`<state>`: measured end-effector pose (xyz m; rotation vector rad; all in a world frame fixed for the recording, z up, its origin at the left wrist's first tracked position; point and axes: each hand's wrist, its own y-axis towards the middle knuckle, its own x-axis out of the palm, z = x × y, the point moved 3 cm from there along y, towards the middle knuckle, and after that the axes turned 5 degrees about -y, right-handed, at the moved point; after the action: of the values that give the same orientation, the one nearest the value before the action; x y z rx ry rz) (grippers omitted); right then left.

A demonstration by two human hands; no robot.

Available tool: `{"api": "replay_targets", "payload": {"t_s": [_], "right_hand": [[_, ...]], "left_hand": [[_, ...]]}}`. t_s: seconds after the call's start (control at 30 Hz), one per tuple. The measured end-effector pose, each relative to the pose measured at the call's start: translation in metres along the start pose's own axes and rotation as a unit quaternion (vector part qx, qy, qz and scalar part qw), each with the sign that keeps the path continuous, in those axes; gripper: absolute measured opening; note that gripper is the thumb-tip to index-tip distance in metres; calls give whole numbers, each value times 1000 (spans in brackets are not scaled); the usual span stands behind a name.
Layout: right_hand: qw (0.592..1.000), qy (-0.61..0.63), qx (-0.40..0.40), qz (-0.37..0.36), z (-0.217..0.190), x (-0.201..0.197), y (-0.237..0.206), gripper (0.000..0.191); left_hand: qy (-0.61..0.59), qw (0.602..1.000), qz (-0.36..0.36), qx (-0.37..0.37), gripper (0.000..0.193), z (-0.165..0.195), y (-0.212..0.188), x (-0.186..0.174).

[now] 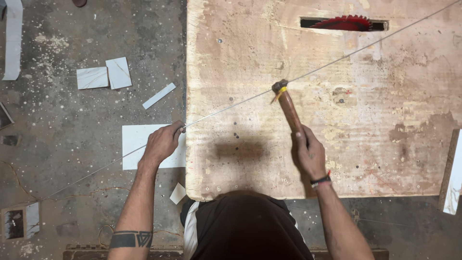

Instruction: The person holds a long thin metal wire against a wooden workbench and hammers along its length to straighten it, repositioning the wire and working section by section with a hammer.

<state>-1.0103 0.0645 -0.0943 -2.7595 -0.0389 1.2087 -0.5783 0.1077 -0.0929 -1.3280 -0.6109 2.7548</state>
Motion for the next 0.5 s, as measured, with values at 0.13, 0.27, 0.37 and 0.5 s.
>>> {"api": "replay_targets", "payload": {"t_s": [0.13,0.27,0.37,0.5], "right_hand": [[998,-4,-37,49,-6,-4,3,61],[998,-23,56,23,-2,-1,3,59],[996,-55,64,16,4,-9,10,53],[996,-62,10,58,9,-21,15,47]], "left_hand": [[7,1000,10,12,24,3,-4,-2],[-2,1000,3,-5,25,2,-2,0],[-1,1000,6,-4,26,-2,-1,2],[-32,995,79,47,29,-18,-9,-3]]}}
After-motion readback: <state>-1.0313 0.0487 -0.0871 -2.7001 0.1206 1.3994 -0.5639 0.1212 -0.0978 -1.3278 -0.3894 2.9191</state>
